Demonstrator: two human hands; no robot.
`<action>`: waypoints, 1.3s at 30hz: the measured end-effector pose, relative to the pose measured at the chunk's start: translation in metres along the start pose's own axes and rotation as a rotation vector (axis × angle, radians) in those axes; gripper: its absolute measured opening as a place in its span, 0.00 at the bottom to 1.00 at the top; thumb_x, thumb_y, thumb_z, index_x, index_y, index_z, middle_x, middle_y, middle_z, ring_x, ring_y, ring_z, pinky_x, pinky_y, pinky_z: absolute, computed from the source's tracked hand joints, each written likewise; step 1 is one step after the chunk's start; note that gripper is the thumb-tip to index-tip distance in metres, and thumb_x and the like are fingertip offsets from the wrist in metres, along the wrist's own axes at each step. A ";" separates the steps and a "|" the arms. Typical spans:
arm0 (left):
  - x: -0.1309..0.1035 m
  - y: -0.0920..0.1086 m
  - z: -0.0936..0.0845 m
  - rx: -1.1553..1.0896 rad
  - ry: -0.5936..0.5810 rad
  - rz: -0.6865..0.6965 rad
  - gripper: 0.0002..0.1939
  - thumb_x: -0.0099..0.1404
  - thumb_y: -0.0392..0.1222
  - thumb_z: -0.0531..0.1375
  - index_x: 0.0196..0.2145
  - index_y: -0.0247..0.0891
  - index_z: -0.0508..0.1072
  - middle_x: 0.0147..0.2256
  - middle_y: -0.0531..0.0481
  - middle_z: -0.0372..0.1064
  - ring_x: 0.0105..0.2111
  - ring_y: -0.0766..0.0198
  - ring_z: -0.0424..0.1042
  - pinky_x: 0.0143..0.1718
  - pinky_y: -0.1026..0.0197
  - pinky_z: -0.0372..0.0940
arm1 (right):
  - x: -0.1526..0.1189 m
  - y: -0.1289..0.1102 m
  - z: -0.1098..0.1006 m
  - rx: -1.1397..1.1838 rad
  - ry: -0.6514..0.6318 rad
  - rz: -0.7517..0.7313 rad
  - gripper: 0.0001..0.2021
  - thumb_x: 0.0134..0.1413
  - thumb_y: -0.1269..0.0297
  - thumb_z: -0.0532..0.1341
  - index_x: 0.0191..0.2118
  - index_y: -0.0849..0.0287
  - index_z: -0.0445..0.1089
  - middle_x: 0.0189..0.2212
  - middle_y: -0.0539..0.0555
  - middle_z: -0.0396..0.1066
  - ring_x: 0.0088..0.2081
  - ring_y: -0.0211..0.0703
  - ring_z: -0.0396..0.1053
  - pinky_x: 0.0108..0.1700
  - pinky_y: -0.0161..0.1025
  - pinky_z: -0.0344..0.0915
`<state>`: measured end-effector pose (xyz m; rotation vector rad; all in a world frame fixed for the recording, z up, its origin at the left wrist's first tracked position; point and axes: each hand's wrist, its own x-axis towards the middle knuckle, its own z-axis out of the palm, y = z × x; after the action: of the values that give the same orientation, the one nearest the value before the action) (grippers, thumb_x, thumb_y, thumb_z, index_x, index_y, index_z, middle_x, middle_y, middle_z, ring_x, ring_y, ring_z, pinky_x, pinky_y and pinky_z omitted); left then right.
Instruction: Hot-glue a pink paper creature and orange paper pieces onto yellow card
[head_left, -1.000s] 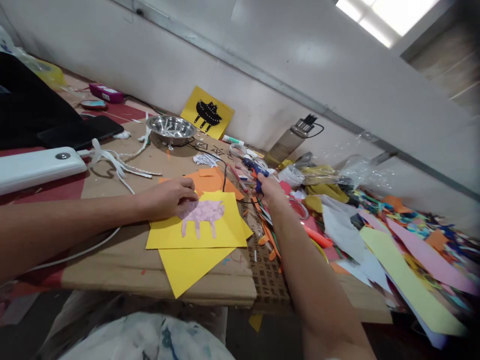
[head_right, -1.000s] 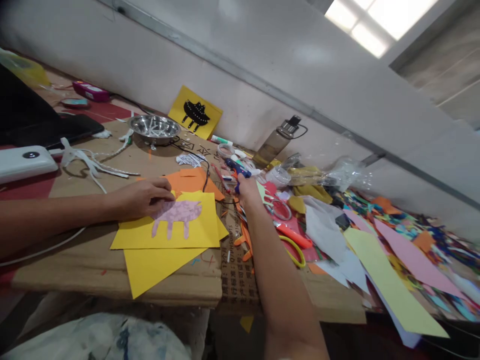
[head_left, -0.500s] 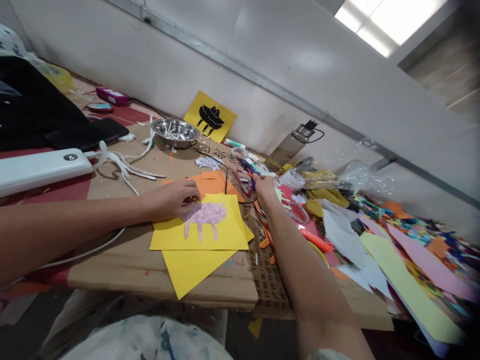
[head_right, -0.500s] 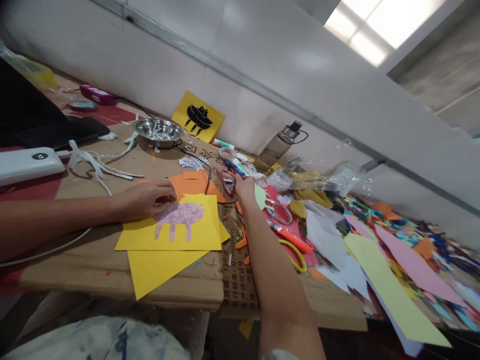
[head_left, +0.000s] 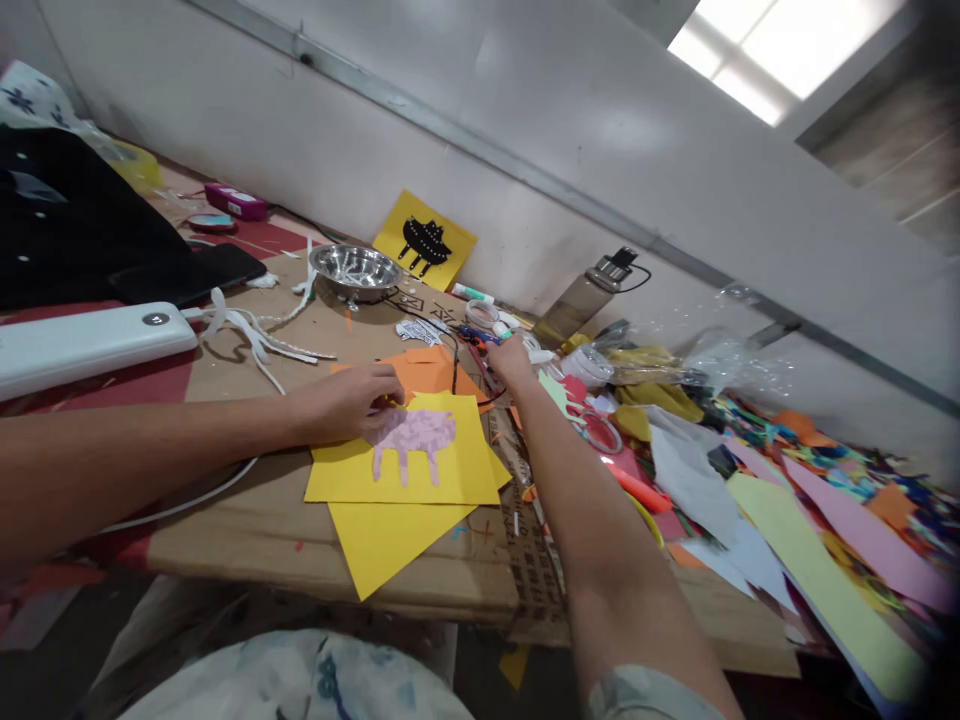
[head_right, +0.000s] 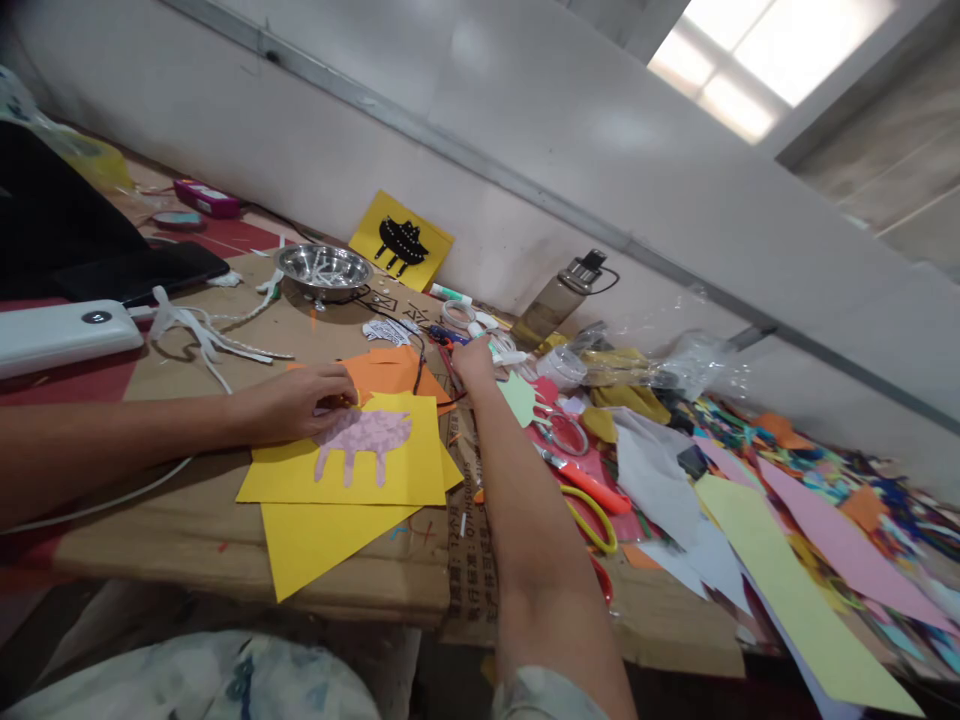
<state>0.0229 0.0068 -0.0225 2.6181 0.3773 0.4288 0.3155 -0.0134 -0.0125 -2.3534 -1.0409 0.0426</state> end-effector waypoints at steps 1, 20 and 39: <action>0.000 0.000 0.000 -0.001 0.002 -0.002 0.08 0.65 0.36 0.56 0.40 0.34 0.74 0.42 0.44 0.71 0.41 0.62 0.71 0.42 0.64 0.63 | -0.005 -0.003 -0.002 -0.017 0.027 -0.007 0.18 0.58 0.64 0.63 0.53 0.65 0.66 0.52 0.65 0.67 0.53 0.57 0.66 0.53 0.57 0.65; 0.023 -0.014 -0.012 0.284 -0.056 -0.082 0.13 0.65 0.37 0.55 0.40 0.36 0.79 0.39 0.45 0.73 0.39 0.61 0.71 0.41 0.63 0.62 | -0.100 -0.021 -0.006 -0.100 -0.291 -1.093 0.07 0.63 0.69 0.57 0.42 0.60 0.72 0.40 0.60 0.70 0.42 0.47 0.67 0.45 0.42 0.63; 0.026 0.001 -0.013 0.222 -0.020 -0.039 0.10 0.65 0.38 0.57 0.39 0.36 0.78 0.35 0.48 0.73 0.36 0.63 0.71 0.39 0.64 0.60 | -0.101 -0.030 0.001 -0.267 -0.237 -1.134 0.11 0.66 0.68 0.51 0.40 0.62 0.71 0.38 0.61 0.70 0.39 0.47 0.66 0.40 0.41 0.61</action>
<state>0.0421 0.0198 -0.0051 2.8219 0.4937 0.3658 0.2243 -0.0669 -0.0170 -1.6483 -2.4546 -0.2604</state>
